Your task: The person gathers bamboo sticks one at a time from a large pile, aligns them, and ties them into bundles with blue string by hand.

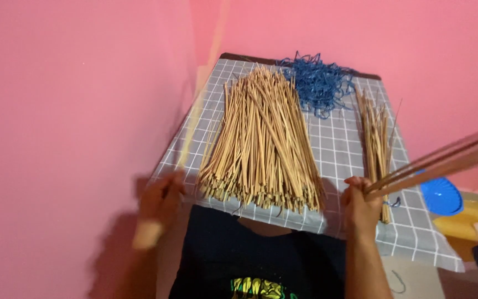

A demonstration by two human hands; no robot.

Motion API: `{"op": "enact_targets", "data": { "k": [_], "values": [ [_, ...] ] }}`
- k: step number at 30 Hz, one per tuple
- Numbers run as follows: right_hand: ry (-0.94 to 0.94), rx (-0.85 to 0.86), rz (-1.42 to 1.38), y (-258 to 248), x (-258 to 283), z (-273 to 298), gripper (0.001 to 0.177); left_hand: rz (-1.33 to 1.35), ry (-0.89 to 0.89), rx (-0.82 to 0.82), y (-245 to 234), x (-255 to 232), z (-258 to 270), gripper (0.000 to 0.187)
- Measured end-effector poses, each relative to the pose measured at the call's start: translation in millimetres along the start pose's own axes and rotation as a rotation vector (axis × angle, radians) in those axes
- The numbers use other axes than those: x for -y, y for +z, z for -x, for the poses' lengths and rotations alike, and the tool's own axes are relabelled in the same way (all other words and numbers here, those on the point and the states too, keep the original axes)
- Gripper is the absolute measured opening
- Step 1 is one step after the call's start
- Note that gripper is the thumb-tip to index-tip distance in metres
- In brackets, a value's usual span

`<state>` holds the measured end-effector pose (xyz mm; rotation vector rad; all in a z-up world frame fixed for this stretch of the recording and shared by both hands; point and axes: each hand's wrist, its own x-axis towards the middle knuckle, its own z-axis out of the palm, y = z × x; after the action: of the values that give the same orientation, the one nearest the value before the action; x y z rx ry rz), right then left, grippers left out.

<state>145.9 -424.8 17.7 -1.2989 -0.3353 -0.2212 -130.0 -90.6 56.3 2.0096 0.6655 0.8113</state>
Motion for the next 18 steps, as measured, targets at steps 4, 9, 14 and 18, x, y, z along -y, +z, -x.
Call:
{"op": "enact_targets", "data": {
  "k": [4, 9, 14, 18],
  "values": [
    [0.198, 0.153, -0.070, 39.2, 56.7, 50.1, 0.027, 0.014, -0.073, 0.237, 10.4, -117.7, 45.9, 0.025],
    [0.355, 0.454, -0.320, 54.6, 40.3, 83.2, 0.044, 0.218, 0.294, 0.531, 79.0, -100.8, 73.6, 0.036],
    [0.361, 0.434, 0.165, 45.3, 78.1, 72.1, 0.048, 0.390, -0.024, 0.475, 103.4, -89.2, 77.2, 0.031],
    [0.119, 0.326, 0.362, 29.4, 97.9, 23.4, 0.046, 0.526, -0.165, 0.389, 110.3, -63.4, 68.5, 0.030]
  ]
}}
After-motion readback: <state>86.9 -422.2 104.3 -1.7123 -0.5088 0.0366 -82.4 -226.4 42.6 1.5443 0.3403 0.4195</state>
